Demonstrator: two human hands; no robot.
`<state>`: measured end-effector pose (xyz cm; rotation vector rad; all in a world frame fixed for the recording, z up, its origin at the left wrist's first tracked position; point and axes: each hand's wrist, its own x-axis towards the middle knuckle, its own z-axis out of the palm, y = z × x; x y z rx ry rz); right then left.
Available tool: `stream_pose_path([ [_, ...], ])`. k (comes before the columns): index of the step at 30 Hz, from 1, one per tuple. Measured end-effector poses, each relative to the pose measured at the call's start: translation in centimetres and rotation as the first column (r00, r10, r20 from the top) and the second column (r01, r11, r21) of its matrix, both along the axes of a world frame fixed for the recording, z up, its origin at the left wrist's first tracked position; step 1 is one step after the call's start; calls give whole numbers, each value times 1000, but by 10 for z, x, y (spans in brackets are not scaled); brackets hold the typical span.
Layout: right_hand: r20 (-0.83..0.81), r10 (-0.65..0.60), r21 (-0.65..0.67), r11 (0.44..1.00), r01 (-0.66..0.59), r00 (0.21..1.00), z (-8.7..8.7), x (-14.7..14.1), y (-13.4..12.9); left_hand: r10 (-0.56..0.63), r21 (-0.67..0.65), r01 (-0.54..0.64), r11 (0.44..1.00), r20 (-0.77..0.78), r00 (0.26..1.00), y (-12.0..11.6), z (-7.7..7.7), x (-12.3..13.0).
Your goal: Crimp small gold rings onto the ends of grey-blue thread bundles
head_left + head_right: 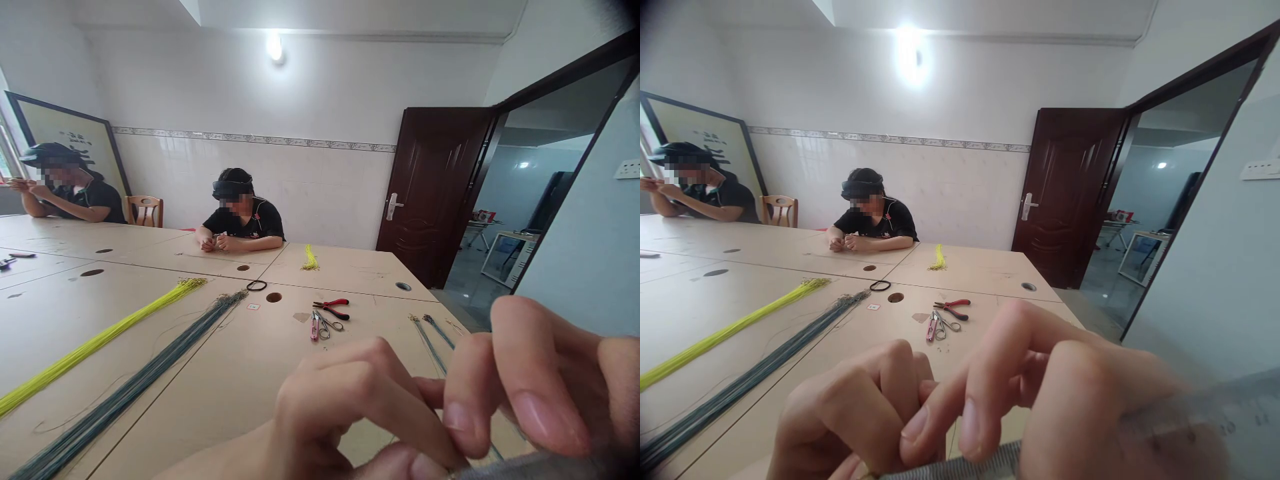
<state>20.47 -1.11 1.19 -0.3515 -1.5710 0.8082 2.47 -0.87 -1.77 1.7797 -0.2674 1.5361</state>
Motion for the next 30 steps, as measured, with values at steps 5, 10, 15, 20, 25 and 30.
stream_pose_path([
  [5,125,211,165,959,-230,969,8,-14,-2,-75,-215,68,974,-25,997,4,5,-6],
  [10,10,272,79,959,-271,962,1,-30,2,-63,-287,48,957,-44,997,11,6,-14],
  [15,-136,379,-28,922,-386,915,1,-36,3,-138,-330,108,938,-69,988,13,5,-19],
  [20,-137,405,-14,912,-410,904,1,-37,2,-154,-347,118,931,-79,985,12,7,-19],
  [25,-147,364,-13,929,-370,920,2,-37,2,-125,-330,86,940,-99,987,14,11,-21],
  [30,58,394,1,919,-395,917,8,-28,8,-113,-316,72,946,-114,987,13,13,-21],
])
